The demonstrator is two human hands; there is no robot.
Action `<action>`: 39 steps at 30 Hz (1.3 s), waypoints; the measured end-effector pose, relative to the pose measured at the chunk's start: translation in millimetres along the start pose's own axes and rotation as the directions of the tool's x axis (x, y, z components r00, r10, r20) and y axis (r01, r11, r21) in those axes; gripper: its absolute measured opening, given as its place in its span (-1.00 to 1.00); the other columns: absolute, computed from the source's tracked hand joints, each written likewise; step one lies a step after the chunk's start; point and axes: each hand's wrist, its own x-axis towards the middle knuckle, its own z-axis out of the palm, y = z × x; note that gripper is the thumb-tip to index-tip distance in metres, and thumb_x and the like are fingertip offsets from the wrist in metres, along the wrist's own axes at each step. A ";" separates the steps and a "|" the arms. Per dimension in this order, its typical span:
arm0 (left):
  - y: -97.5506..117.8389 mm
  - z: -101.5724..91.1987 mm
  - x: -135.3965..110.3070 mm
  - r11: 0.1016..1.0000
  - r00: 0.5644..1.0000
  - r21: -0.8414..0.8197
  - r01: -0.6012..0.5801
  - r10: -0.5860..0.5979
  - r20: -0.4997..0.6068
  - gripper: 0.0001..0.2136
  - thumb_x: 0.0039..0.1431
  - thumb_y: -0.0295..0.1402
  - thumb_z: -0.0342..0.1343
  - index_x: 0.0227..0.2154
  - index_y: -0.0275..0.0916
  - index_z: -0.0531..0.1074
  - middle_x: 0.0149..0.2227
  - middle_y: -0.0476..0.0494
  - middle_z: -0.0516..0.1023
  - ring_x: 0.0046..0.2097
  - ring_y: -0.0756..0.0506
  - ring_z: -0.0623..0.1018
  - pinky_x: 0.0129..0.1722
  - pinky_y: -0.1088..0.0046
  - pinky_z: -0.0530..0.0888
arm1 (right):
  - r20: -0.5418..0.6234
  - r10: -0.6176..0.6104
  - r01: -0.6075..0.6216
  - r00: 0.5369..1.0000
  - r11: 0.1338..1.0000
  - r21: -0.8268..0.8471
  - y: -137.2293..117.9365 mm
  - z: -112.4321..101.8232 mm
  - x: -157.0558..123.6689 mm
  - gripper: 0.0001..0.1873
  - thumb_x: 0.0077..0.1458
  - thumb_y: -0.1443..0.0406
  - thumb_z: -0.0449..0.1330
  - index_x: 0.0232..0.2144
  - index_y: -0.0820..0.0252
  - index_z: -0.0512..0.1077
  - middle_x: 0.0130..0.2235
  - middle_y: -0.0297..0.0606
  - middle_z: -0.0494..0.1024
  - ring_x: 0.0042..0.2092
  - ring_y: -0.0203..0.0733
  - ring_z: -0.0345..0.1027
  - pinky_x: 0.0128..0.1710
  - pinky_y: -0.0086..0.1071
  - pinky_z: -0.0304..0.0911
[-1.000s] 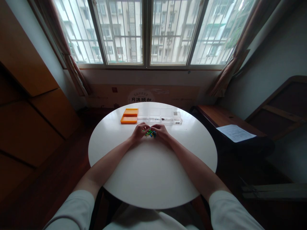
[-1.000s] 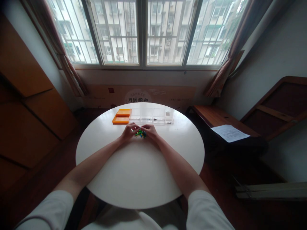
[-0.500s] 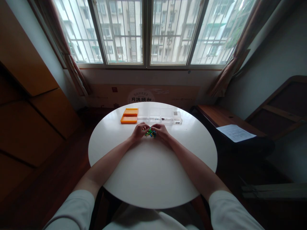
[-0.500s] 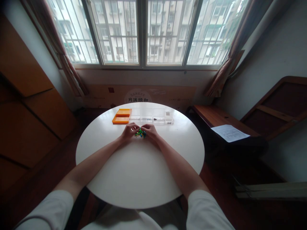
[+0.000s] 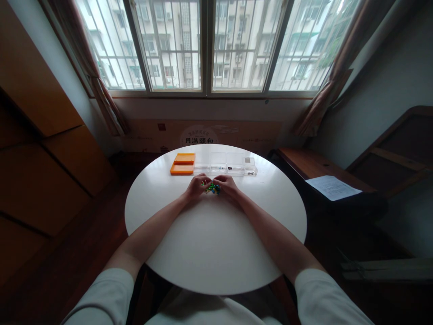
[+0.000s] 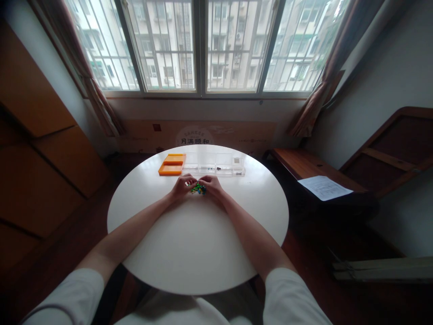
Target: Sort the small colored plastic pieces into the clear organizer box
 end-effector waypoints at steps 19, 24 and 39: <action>1.9 -1.2 0.0 1.000 1.000 0.009 0.006 -0.006 0.001 -0.86 0.09 -0.31 0.12 -0.42 -0.27 0.51 -0.45 -0.04 0.42 -0.43 0.05 0.44 -0.39 0.53 0.39 | 0.017 0.007 -0.007 1.000 1.000 -0.005 -0.4 -0.7 -0.3 -0.65 -0.25 0.10 0.30 -0.48 0.30 0.50 -0.48 -0.24 0.52 -0.43 -0.24 0.35 -0.38 -0.36 0.25; 1.4 -1.7 -0.1 1.000 1.000 0.017 0.005 -0.005 0.001 -0.87 0.09 -0.33 0.12 -0.41 -0.27 0.51 -0.44 -0.04 0.42 -0.41 0.04 0.44 -0.39 0.53 0.39 | 0.012 0.012 -0.012 1.000 1.000 -0.003 0.7 -0.7 0.2 -0.66 -0.26 0.10 0.31 -0.49 0.29 0.49 -0.49 -0.25 0.52 -0.44 -0.24 0.35 -0.39 -0.37 0.25; 0.4 -1.0 -0.9 1.000 1.000 0.022 -0.017 0.017 -0.006 -0.88 0.10 -0.34 0.11 -0.40 -0.26 0.50 -0.44 -0.04 0.41 -0.41 0.05 0.43 -0.39 0.53 0.38 | 0.002 0.025 -0.025 1.000 1.000 0.015 3.7 -1.4 1.6 -0.67 -0.26 0.11 0.32 -0.51 0.29 0.48 -0.50 -0.26 0.51 -0.46 -0.27 0.33 -0.41 -0.38 0.23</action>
